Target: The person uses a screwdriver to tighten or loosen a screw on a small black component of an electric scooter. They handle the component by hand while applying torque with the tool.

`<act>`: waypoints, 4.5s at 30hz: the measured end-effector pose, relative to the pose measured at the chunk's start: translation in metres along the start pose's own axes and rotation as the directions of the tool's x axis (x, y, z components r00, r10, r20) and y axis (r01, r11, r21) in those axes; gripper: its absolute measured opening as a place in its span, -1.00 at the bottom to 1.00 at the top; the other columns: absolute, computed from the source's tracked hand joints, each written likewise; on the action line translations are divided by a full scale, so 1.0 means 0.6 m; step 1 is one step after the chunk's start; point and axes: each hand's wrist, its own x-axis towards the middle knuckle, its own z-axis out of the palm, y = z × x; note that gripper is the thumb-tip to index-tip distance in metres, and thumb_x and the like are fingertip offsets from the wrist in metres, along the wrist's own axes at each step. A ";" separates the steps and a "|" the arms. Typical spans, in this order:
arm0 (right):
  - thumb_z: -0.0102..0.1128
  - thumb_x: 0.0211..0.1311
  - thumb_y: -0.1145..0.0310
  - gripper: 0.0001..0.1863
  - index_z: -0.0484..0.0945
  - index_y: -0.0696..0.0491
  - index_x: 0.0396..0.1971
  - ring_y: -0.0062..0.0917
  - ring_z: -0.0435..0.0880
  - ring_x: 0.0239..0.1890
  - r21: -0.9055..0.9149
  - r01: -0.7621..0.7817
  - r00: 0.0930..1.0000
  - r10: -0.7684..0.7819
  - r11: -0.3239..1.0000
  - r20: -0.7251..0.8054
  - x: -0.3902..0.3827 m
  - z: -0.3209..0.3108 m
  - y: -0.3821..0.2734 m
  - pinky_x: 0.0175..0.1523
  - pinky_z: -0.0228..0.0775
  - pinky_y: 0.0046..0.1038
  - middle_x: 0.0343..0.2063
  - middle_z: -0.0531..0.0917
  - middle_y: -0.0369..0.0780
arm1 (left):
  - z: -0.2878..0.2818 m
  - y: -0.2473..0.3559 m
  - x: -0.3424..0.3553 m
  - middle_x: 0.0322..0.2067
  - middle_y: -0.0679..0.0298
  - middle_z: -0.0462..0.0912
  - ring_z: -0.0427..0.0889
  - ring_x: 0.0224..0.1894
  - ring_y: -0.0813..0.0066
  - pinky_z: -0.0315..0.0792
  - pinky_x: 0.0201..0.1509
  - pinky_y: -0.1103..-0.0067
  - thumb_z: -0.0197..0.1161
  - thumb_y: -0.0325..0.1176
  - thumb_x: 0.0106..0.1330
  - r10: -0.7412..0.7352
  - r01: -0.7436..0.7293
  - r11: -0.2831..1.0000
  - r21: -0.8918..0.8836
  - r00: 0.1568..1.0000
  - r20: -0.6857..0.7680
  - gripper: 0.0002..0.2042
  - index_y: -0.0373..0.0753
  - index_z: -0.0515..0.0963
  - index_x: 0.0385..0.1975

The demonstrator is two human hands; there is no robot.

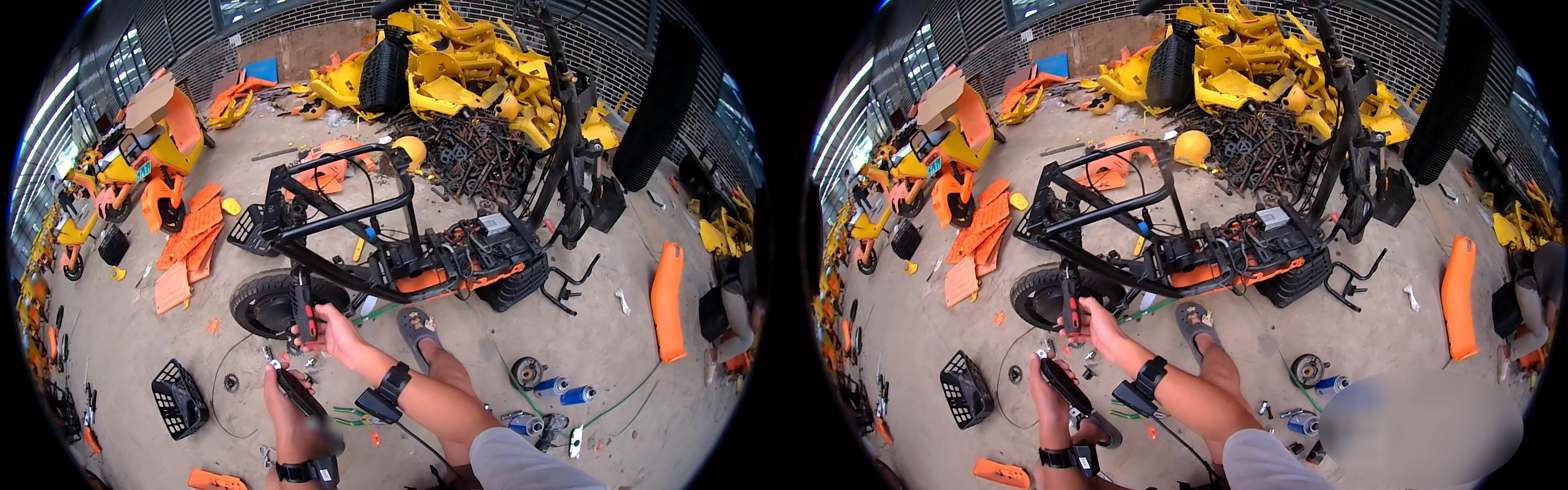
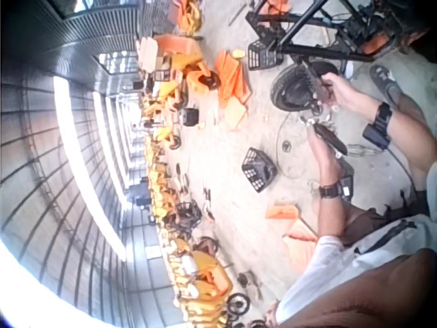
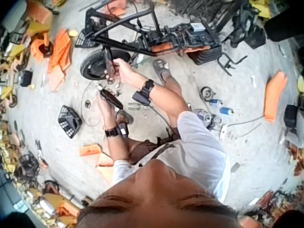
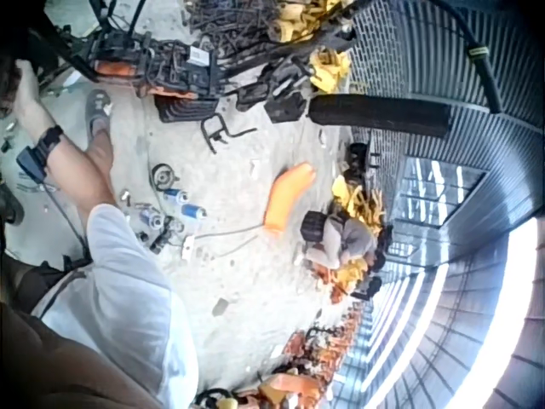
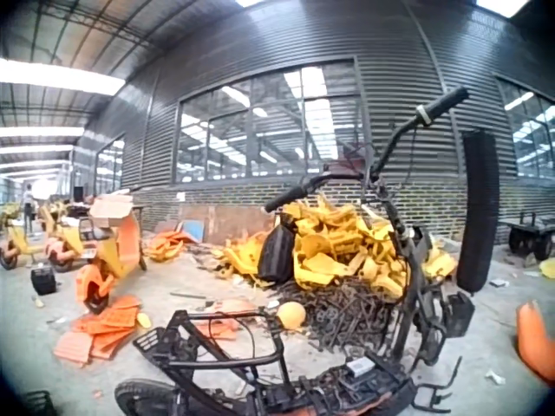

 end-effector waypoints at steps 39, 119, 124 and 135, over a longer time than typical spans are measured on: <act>-0.05 0.38 -0.02 -0.50 0.42 0.10 0.05 -0.44 0.67 -0.27 -0.088 0.088 0.993 -0.095 0.992 -0.076 0.012 0.038 0.016 -0.17 0.49 -0.42 -0.25 0.64 -0.17 | -0.046 0.047 -0.009 -0.46 0.23 0.55 0.56 -0.49 0.46 0.49 -0.38 0.53 -0.09 -0.01 0.50 0.059 -0.062 0.996 -0.065 0.997 -0.043 -0.62 -0.25 0.44 -0.13; 0.09 0.33 0.29 -0.74 0.66 0.16 -0.28 -0.61 0.65 -0.23 -0.664 0.236 0.948 -0.319 0.710 -0.005 -0.096 0.010 0.016 -0.17 0.45 -0.53 -0.25 0.71 -0.24 | -0.103 0.073 0.001 -0.48 0.13 0.65 0.60 -0.43 0.48 0.41 -0.35 0.63 -0.11 -0.12 0.45 0.523 -0.494 0.766 0.411 0.851 0.048 -0.58 -0.39 0.56 -0.25; -0.02 0.38 0.22 -0.69 0.65 0.12 -0.28 -0.59 0.65 -0.17 -0.586 0.125 0.969 -0.225 0.800 -0.101 -0.101 0.020 -0.005 -0.10 0.43 -0.46 -0.22 0.72 -0.24 | -0.099 0.067 0.003 -0.51 0.16 0.62 0.57 -0.45 0.50 0.39 -0.36 0.64 -0.14 -0.12 0.47 0.497 -0.478 0.785 0.395 0.866 0.059 -0.58 -0.37 0.55 -0.24; -0.02 0.36 0.25 -0.72 0.56 0.17 -0.32 -0.49 0.66 -0.19 -0.487 0.264 0.919 -0.371 0.832 -0.136 -0.097 0.010 -0.009 -0.19 0.53 -0.47 -0.27 0.70 -0.14 | -0.083 0.045 0.006 -0.53 0.21 0.59 0.56 -0.48 0.49 0.41 -0.36 0.62 -0.19 -0.10 0.47 0.343 -0.319 0.904 0.285 0.939 -0.035 -0.57 -0.35 0.54 -0.25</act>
